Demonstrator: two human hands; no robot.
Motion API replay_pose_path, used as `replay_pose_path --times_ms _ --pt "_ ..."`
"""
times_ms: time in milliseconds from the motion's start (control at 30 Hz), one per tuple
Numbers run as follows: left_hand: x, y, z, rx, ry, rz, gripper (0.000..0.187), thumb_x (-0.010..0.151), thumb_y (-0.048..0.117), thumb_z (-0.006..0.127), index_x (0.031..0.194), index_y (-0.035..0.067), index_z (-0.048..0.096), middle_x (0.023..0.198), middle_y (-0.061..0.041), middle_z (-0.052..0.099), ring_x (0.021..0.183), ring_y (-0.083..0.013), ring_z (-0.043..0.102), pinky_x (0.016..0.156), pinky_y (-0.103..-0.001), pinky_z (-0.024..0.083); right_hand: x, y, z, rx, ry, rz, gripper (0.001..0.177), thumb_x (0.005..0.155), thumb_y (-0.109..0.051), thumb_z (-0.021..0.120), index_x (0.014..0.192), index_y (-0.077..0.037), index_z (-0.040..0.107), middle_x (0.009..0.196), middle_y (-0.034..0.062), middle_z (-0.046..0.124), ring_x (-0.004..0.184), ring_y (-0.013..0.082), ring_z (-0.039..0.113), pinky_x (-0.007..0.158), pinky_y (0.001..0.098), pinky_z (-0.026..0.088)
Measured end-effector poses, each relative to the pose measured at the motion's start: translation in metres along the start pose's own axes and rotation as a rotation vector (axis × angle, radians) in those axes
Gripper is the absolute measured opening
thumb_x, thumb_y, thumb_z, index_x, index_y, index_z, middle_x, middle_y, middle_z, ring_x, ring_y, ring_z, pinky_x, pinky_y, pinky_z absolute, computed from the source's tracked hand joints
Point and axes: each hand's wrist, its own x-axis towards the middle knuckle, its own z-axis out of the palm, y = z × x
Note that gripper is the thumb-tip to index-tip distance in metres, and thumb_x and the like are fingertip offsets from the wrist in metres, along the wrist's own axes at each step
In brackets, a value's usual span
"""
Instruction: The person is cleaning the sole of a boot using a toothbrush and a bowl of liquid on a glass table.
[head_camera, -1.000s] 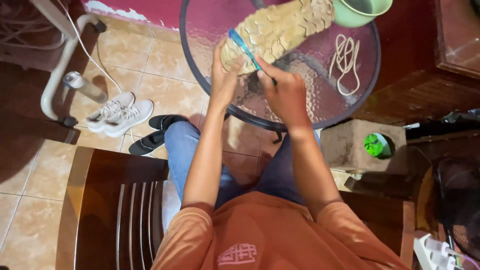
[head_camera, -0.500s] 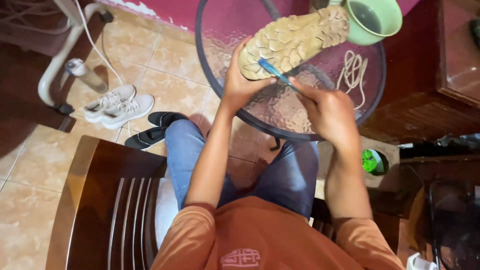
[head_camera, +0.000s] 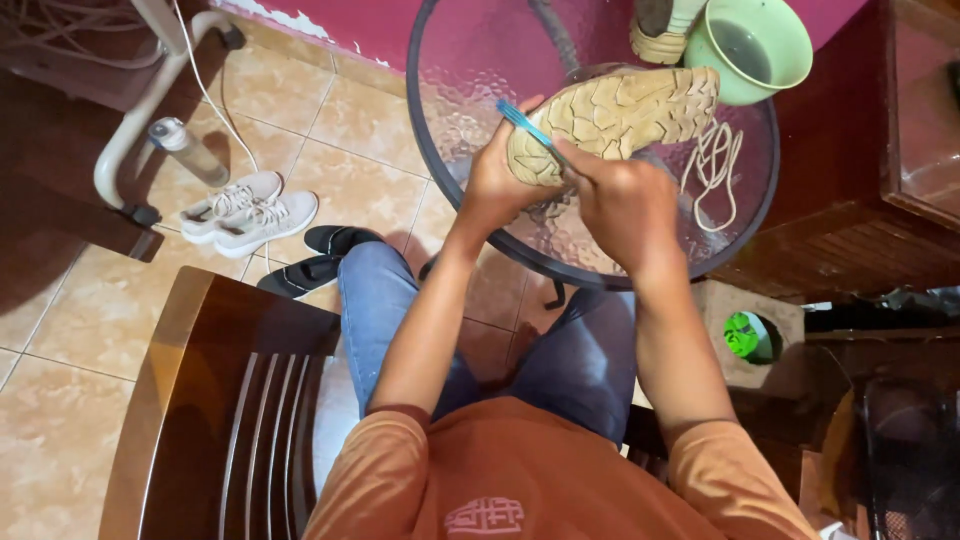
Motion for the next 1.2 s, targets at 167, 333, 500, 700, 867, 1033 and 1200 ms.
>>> replay_pose_path --times_ms 167,333,500,700,867,1033,1200 --pt "0.006 -0.022 -0.003 0.019 0.088 0.043 0.094 0.069 0.021 0.098 0.148 0.014 0.048 0.142 -0.010 0.064 0.134 -0.0214 0.059 0.111 -0.034 0.052 -0.006 -0.006 -0.040 0.041 -0.195 0.057 0.035 0.103 -0.021 0.067 0.136 -0.031 0.074 0.056 0.0118 0.060 0.045 0.0319 0.052 0.043 0.0449 0.035" --pt "0.009 -0.033 -0.003 -0.056 0.078 0.059 0.098 0.066 0.010 0.100 0.149 0.013 0.047 0.147 -0.012 0.059 0.138 -0.0244 0.056 0.115 -0.036 0.052 -0.006 -0.008 -0.039 0.090 -0.321 0.244 0.041 0.105 -0.020 0.056 0.141 -0.032 0.070 0.068 0.0195 0.066 0.058 0.0393 0.062 0.054 0.0481 0.041" --pt "0.012 -0.035 -0.006 -0.027 0.120 0.149 0.092 0.071 0.008 0.098 0.148 0.009 0.047 0.143 -0.010 0.062 0.134 -0.0210 0.058 0.116 -0.033 0.049 -0.003 -0.001 -0.046 0.148 -0.241 0.134 0.038 0.101 -0.016 0.066 0.137 -0.027 0.071 0.124 0.0049 0.072 0.091 0.0291 0.075 0.061 0.0446 0.052" --pt "0.012 -0.024 -0.002 0.013 0.020 0.092 0.095 0.068 0.011 0.098 0.147 0.017 0.048 0.137 -0.007 0.066 0.127 -0.0160 0.061 0.107 -0.029 0.052 -0.005 0.014 -0.024 0.059 -0.169 0.114 0.037 0.099 -0.026 0.069 0.134 -0.036 0.072 0.097 0.0141 0.073 0.083 0.0398 0.070 0.057 0.0457 0.047" --pt "0.019 -0.052 0.003 0.027 0.209 0.023 0.102 0.052 0.016 0.102 0.144 0.025 0.059 0.129 -0.018 0.071 0.124 -0.0354 0.065 0.106 -0.048 0.055 -0.023 -0.012 0.008 0.138 -0.106 0.244 0.035 0.096 -0.033 0.062 0.129 -0.041 0.071 0.084 0.0090 0.075 0.080 0.0385 0.072 0.074 0.0571 0.058" --pt "0.025 -0.051 0.008 0.034 0.233 -0.040 0.108 0.046 0.012 0.104 0.144 0.023 0.060 0.128 -0.019 0.071 0.124 -0.0367 0.065 0.107 -0.046 0.055 -0.037 -0.051 0.020 0.206 -0.070 0.300 0.044 0.096 -0.028 0.057 0.139 -0.038 0.065 0.064 0.0132 0.072 0.070 0.0382 0.073 0.069 0.0569 0.059" --pt "0.018 -0.044 0.008 0.088 0.261 -0.064 0.092 0.059 0.013 0.094 0.142 0.032 0.060 0.125 -0.012 0.075 0.122 -0.0305 0.068 0.105 -0.041 0.057 -0.023 -0.054 0.030 0.286 -0.146 0.437 0.037 0.101 -0.047 0.051 0.137 -0.048 0.062 0.065 0.0193 0.071 0.081 0.0438 0.073 0.084 0.0608 0.057"
